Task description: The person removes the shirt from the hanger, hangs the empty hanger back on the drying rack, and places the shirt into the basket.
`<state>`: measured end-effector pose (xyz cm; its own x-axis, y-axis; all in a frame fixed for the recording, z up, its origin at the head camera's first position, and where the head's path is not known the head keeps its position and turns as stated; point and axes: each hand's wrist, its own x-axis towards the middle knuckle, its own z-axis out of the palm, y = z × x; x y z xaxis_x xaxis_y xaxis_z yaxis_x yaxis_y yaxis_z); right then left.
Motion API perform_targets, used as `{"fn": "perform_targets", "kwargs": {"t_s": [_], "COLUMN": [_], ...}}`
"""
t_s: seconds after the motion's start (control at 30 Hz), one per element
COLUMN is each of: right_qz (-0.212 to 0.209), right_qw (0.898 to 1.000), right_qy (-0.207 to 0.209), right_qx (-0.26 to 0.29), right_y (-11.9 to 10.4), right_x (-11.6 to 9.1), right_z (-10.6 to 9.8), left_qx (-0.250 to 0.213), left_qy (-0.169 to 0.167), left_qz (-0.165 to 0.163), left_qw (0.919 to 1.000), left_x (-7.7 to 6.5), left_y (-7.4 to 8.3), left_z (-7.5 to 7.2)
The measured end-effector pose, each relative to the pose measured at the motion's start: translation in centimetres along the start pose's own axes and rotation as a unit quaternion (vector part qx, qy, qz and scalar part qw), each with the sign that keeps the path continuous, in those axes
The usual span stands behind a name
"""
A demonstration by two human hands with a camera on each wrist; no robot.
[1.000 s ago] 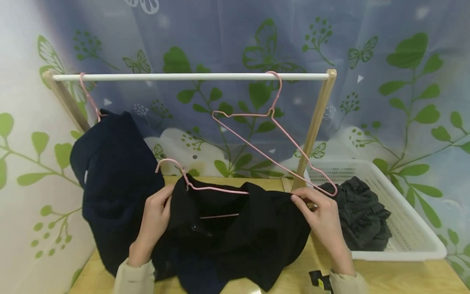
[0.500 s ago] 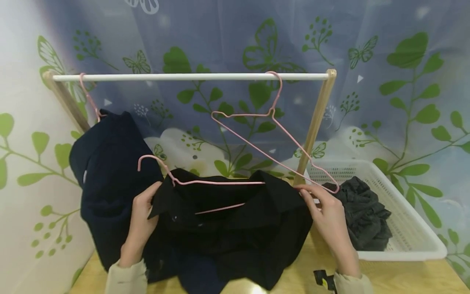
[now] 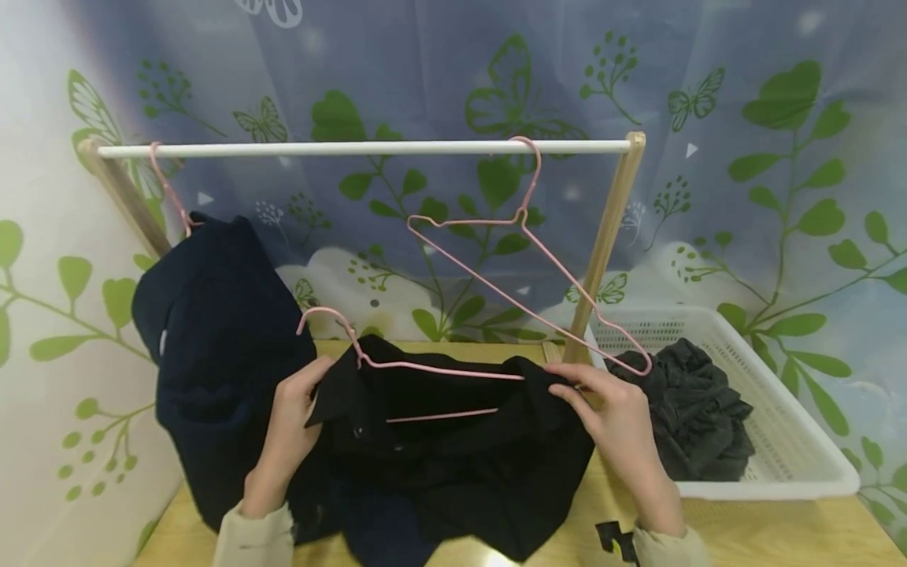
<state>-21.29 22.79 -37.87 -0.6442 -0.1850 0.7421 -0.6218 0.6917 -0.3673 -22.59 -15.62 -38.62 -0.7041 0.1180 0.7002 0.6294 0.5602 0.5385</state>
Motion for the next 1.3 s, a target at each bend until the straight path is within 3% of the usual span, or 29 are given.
{"fn": "perform_targets", "kwargs": {"t_s": [0.17,0.27,0.43,0.5,0.63,0.77,0.97,1.13,1.3], "right_qz": [0.007,0.021,0.049,0.040,-0.017,-0.067,-0.106,-0.098,-0.056], "right_qw": [0.997,0.994,0.995,0.996,0.994,0.984,0.968,0.964,0.971], "right_qy": [0.079,0.104,0.087,0.080,0.074,0.077,0.112,0.147,0.147], "right_qx": [-0.013,-0.022,-0.009,-0.012,-0.073,-0.147,-0.199,-0.200,-0.178], "right_y": [0.1,0.1,-0.5,-1.0,-1.9,-2.2,-1.8,-1.4,-1.0], "right_x": [-0.1,-0.1,0.0,0.0,0.1,0.3,0.3,0.4,0.3], "right_z": [-0.4,-1.1,-1.4,-1.0,0.1,1.0,1.3,1.0,0.2], "left_qx": [-0.008,-0.019,-0.026,-0.015,0.009,0.020,0.019,-0.001,-0.025], "left_qy": [-0.002,0.008,0.027,0.025,0.013,0.006,-0.007,-0.016,-0.005], "left_qz": [-0.001,0.001,0.003,0.000,-0.003,-0.003,-0.004,0.001,0.002], "left_qw": [1.0000,0.9998,0.9993,0.9996,0.9999,0.9998,0.9998,0.9999,0.9997], "left_x": [0.1,0.0,0.0,0.0,0.0,-0.1,-0.1,0.0,0.0], "left_y": [-0.1,-0.4,-0.3,-0.1,0.5,0.8,0.8,0.5,0.3], "left_z": [-0.4,-1.0,-1.4,-1.1,-0.3,0.0,0.0,-0.6,-1.3]}}
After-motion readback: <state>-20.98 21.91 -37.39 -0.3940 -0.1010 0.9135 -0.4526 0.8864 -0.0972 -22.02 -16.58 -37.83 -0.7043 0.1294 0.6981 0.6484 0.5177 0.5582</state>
